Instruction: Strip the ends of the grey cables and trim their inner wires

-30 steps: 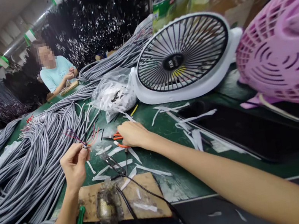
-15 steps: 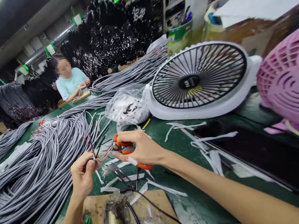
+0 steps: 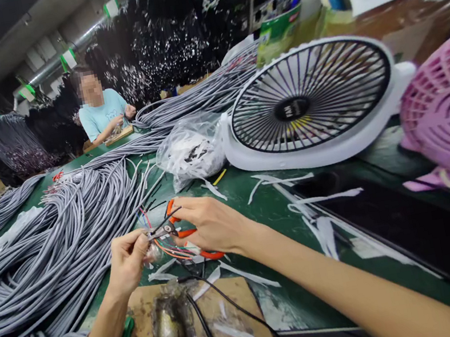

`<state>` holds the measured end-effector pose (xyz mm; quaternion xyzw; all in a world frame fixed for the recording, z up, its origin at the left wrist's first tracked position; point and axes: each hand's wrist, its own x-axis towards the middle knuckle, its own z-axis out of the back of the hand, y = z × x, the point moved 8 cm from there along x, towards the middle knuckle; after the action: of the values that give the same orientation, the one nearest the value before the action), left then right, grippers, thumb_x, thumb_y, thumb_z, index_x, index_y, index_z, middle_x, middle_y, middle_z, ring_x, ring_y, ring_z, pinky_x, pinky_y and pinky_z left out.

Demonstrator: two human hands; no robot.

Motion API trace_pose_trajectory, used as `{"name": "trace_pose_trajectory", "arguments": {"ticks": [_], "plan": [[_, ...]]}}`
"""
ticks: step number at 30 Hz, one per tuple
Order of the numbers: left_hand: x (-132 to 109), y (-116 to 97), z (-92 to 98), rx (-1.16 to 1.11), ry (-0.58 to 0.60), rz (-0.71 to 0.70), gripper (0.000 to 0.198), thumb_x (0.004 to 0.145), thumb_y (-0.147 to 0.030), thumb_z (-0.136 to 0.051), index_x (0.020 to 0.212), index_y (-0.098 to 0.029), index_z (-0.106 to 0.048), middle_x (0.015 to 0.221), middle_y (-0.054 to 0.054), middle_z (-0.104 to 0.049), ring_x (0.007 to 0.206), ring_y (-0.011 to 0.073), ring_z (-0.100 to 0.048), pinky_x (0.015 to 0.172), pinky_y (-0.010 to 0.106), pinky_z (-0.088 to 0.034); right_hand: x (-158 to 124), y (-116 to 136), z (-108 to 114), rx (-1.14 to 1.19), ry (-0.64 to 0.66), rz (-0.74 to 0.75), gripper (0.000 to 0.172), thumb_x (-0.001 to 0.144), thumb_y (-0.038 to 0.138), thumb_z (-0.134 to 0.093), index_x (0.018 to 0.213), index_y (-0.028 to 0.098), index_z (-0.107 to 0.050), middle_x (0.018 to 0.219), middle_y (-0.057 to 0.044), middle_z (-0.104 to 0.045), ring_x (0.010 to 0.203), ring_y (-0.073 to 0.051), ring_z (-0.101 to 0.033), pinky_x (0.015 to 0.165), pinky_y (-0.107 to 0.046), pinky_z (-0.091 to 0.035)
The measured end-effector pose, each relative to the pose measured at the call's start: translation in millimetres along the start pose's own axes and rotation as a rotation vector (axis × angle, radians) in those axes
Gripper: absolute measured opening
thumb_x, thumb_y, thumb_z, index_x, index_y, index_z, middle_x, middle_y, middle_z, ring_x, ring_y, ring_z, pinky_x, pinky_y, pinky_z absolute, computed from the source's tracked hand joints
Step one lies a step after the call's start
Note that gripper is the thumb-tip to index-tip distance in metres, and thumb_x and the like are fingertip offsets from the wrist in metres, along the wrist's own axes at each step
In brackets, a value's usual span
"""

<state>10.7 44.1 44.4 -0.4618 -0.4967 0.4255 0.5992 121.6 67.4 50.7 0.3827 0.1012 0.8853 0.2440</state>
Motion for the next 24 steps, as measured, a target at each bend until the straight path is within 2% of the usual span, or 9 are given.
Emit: {"name": "trace_pose_trajectory", "arguments": {"ticks": [5,10,16,19,21,22,24], "plan": [[1.3,14.2,0.5,-0.129,0.007,0.081,0.048,0.065,-0.054,-0.064,0.05,-0.013,-0.043,0.047,-0.006,-0.027,0.041,0.0013,-0.02,0.038,0.018,-0.016,-2.1,-7.6,-11.3,-0.091,0.068,-0.077,0.007,0.077,0.024,-0.052,0.075,0.018,-0.056,0.08,-0.007,-0.064,0.074,-0.017,-0.059,0.069,-0.026,-0.046],[1.4,6.8,1.0,-0.103,0.012,0.05,0.05,0.066,-0.054,-0.064,0.049,-0.014,-0.039,0.047,-0.006,-0.027,0.041,0.0017,-0.022,0.038,0.018,-0.017,-3.9,1.9,-3.4,-0.245,-0.01,-0.014,0.021,0.081,0.03,-0.044,0.065,0.019,-0.052,0.061,-0.005,-0.059,0.054,-0.014,-0.053,0.05,-0.024,-0.036],[0.8,8.6,-0.6,-0.094,-0.004,0.064,0.048,0.062,-0.056,-0.066,0.052,-0.013,-0.047,0.045,-0.006,-0.032,0.041,0.002,-0.024,0.038,0.018,-0.018,-6.8,1.1,-3.2,-0.207,-0.055,-0.041,0.034,0.084,0.036,-0.036,0.054,0.021,-0.041,0.047,-0.001,-0.048,0.043,-0.011,-0.041,0.045,-0.023,-0.028],[3.0,9.9,2.8,-0.119,-0.041,0.061,0.047,0.059,-0.055,-0.068,0.059,-0.01,-0.056,0.046,-0.005,-0.039,0.04,0.002,-0.028,0.038,0.018,-0.022,-6.3,-9.1,1.3,-0.254,-0.084,-0.134,0.039,0.085,0.037,-0.034,0.05,0.02,-0.04,0.047,-0.002,-0.05,0.043,-0.01,-0.043,0.046,-0.023,-0.028],[1.5,-3.1,15.6,-0.115,-0.112,0.012,0.044,0.058,-0.052,-0.071,0.063,-0.01,-0.061,0.047,-0.003,-0.044,0.04,0.0027,-0.032,0.037,0.018,-0.025,-5.6,-22.1,6.5,-0.333,-0.074,-0.274,0.038,0.084,0.036,-0.036,0.052,0.019,-0.045,0.053,-0.005,-0.056,0.048,-0.012,-0.049,0.049,-0.023,-0.031],[-2.5,-16.0,27.1,-0.105,-0.174,-0.044,0.041,0.058,-0.049,-0.072,0.066,-0.01,-0.063,0.048,-0.003,-0.046,0.04,0.0033,-0.035,0.038,0.018,-0.027,-5.7,-29.7,7.7,-0.377,-0.041,-0.36,0.036,0.084,0.036,-0.038,0.055,0.018,-0.049,0.057,-0.006,-0.059,0.053,-0.013,-0.053,0.051,-0.023,-0.032],[-21.9,-51.6,57.7,-0.045,-0.334,-0.196,0.033,0.063,-0.044,-0.071,0.073,-0.013,-0.066,0.052,-0.001,-0.05,0.042,0.0048,-0.04,0.039,0.018,-0.031,-8.1,-44.6,2.9,-0.456,0.122,-0.522,0.032,0.084,0.037,-0.041,0.067,0.017,-0.059,0.07,-0.008,-0.065,0.065,-0.017,-0.059,0.055,-0.024,-0.034]]}}
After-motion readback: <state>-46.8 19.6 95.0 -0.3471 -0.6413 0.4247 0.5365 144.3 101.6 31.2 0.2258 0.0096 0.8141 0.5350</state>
